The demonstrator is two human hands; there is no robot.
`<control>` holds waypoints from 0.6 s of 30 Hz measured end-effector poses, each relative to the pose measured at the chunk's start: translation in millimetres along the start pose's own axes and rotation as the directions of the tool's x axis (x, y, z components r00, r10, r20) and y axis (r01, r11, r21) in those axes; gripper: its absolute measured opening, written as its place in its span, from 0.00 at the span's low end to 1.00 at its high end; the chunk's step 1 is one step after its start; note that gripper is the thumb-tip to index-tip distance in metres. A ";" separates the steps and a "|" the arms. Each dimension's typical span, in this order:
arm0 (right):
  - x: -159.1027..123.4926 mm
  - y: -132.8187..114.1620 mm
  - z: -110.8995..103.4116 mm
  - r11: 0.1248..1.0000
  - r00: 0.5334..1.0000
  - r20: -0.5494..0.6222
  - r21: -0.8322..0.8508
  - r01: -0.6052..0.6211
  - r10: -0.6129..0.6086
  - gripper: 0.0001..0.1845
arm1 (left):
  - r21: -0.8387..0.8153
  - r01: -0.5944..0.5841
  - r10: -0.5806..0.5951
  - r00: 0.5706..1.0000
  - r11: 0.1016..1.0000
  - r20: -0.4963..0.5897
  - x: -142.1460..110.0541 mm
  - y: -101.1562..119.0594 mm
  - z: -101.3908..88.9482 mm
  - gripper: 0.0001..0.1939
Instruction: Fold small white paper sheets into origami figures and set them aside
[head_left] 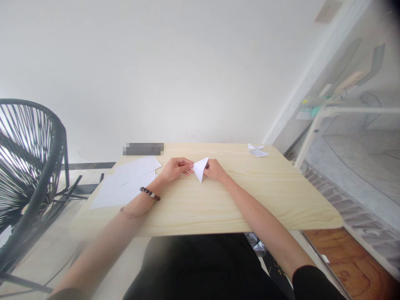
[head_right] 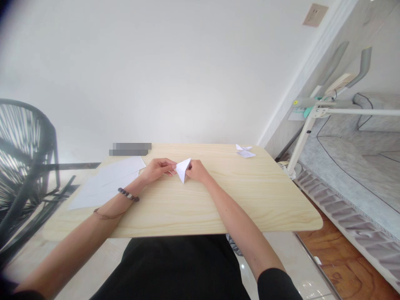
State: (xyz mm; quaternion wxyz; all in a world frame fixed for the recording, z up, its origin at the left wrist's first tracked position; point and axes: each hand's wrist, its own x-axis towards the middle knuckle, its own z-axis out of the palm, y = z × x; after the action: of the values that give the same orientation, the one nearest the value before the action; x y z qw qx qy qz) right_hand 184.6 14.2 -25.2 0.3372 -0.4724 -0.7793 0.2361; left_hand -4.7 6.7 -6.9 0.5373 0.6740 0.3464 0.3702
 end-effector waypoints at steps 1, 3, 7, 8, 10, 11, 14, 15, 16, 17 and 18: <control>-0.4 -0.9 0.0 1.000 1.000 -0.007 -0.003 -0.007 0.007 0.07 | 0.001 0.001 -0.001 1.000 1.000 0.005 -0.3 0.6 -0.2 0.17; -1.5 -3.9 0.0 1.000 1.000 -0.014 0.001 -0.010 0.010 0.08 | 0.000 0.003 -0.003 1.000 1.000 0.014 -0.8 1.6 -1.0 0.16; -3.0 -9.2 0.6 1.000 1.000 -0.031 -0.021 -0.006 0.005 0.08 | 0.003 0.006 -0.006 1.000 1.000 0.014 -0.8 1.7 -2.6 0.16; -2.9 -9.6 0.8 0.999 0.999 -0.039 -0.038 -0.016 0.015 0.08 | 0.002 0.008 -0.008 1.000 1.000 0.012 -0.6 1.3 -2.8 0.16; -2.7 -8.9 1.1 0.996 0.998 -0.053 -0.079 -0.044 0.040 0.08 | -0.001 0.011 -0.011 1.000 1.000 0.006 -0.2 0.3 -2.7 0.16; -2.6 -8.3 1.2 0.993 0.997 -0.058 -0.105 -0.053 0.048 0.08 | -0.005 0.014 -0.014 1.000 1.000 0.004 -0.1 -0.1 -2.4 0.16; -3.2 -7.3 0.8 0.977 0.996 -0.082 -0.206 -0.053 0.037 0.07 | -0.032 0.028 -0.028 1.000 0.999 0.005 0.4 -0.7 -0.5 0.18; -3.8 -8.0 0.6 0.968 0.995 -0.096 -0.247 -0.047 0.024 0.08 | -0.048 0.040 -0.039 0.999 0.998 0.015 0.5 -0.8 0.2 0.18; -4.5 -9.2 0.4 0.957 0.994 -0.111 -0.289 -0.034 0.002 0.08 | -0.065 0.055 -0.053 0.998 0.996 0.024 0.7 -0.7 0.9 0.18; -5.1 -11.0 0.4 0.944 0.992 -0.123 -0.330 -0.012 -0.031 0.09 | -0.081 0.073 -0.071 0.997 0.994 0.029 1.0 -0.7 1.5 0.18; -5.8 -13.3 0.6 0.929 0.989 -0.132 -0.369 0.018 -0.071 0.10 | -0.093 0.093 -0.091 0.995 0.991 0.029 1.3 -0.7 2.0 0.19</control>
State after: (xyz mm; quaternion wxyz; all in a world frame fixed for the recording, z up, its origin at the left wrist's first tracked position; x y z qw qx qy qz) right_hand 178.4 3.1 -18.3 0.3034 -0.5249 -0.7940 0.0442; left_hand -2.3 6.9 -7.7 0.5892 0.6356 0.3528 0.3527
